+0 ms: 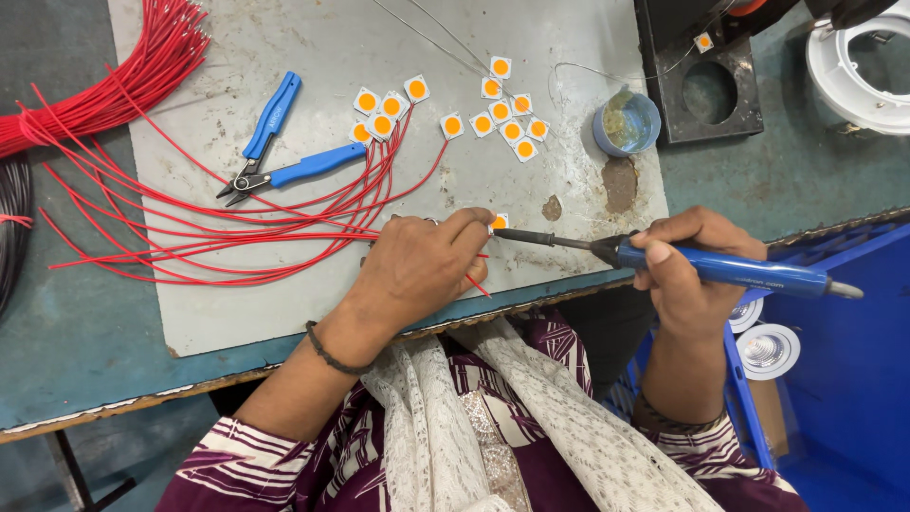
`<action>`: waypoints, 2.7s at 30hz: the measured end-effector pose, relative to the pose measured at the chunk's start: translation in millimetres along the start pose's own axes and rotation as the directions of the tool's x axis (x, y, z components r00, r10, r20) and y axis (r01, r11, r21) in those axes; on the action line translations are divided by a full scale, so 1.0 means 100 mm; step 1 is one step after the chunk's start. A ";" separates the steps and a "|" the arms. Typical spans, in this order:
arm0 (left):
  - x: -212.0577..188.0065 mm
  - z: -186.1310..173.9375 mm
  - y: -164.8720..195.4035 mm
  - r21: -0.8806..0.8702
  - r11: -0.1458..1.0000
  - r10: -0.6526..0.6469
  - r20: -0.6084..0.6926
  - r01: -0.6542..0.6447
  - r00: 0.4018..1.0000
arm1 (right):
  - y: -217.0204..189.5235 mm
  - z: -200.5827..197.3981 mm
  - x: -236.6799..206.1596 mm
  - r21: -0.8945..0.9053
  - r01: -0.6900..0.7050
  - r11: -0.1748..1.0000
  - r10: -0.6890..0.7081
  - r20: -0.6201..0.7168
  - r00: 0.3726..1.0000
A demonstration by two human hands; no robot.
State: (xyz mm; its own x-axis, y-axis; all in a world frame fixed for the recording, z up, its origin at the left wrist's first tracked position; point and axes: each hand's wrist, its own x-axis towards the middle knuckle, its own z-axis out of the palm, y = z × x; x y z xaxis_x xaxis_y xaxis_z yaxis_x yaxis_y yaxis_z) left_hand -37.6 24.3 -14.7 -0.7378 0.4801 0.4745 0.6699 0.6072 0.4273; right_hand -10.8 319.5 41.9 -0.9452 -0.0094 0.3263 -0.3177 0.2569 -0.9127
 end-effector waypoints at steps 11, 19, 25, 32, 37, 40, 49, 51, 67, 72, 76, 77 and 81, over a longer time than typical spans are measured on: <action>0.01 0.00 0.01 0.008 1.000 0.015 0.004 -0.015 1.000 | -0.05 0.06 0.05 -0.060 0.026 0.998 -0.024 0.041 0.999; 0.02 -0.03 0.02 -0.021 1.000 -0.014 0.008 0.014 1.000 | -0.16 0.05 0.05 -0.177 0.113 0.978 -0.092 0.122 0.988; 0.03 -0.03 0.02 -0.029 1.000 -0.005 0.029 0.006 1.000 | -0.20 0.00 0.07 -0.174 0.130 0.976 -0.114 0.102 0.988; 0.02 -0.01 0.02 -0.006 1.000 -0.003 0.037 0.004 0.999 | -0.16 0.04 0.08 -0.198 0.128 0.972 -0.104 0.125 0.987; 0.02 0.01 0.03 0.012 1.000 -0.011 0.043 0.011 0.999 | -0.18 0.06 0.12 -0.223 0.144 0.964 -0.113 0.147 0.983; 0.02 0.02 0.04 0.008 1.000 -0.007 0.027 0.007 1.000 | -0.21 0.08 0.15 -0.232 0.156 0.960 -0.119 0.167 0.979; 0.01 0.04 0.05 0.026 0.999 -0.021 0.036 0.020 0.999 | -0.42 0.06 0.17 -0.278 0.216 0.936 -0.160 0.211 0.964; 0.01 0.04 0.05 0.025 0.999 -0.028 0.034 0.027 0.999 | -0.44 0.06 0.18 -0.276 0.202 0.940 -0.153 0.190 0.970; 0.01 0.04 0.06 -0.004 0.997 -0.072 0.041 0.072 0.997 | -0.39 0.00 0.12 -0.239 0.165 0.957 -0.137 0.129 0.982; 0.00 0.03 0.02 -0.070 0.994 -0.081 -0.043 0.078 0.996 | -0.35 -0.02 0.09 -0.204 0.157 0.966 -0.141 0.087 0.986; -0.04 0.00 -0.05 -0.088 0.993 -0.089 -0.140 0.077 0.986 | -0.34 -0.02 0.07 -0.197 0.131 0.971 -0.119 0.073 0.990; -0.05 -0.01 -0.07 -0.082 0.993 -0.099 -0.133 0.089 0.986 | -0.34 -0.01 0.07 -0.199 0.128 0.972 -0.114 0.080 0.990; -0.06 -0.05 -0.14 -0.052 0.994 -0.099 -0.140 0.092 0.985 | -0.33 0.08 0.08 -0.210 0.141 0.968 -0.117 0.123 0.986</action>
State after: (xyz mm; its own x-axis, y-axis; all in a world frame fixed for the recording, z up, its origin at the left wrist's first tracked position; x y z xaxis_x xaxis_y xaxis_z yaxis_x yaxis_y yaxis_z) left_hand -41.7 9.7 -19.3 -0.7815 0.3243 0.5330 0.6022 0.6152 0.5088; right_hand -8.4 303.6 72.2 -0.9038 -0.1580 0.3978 -0.4245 0.4503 -0.7855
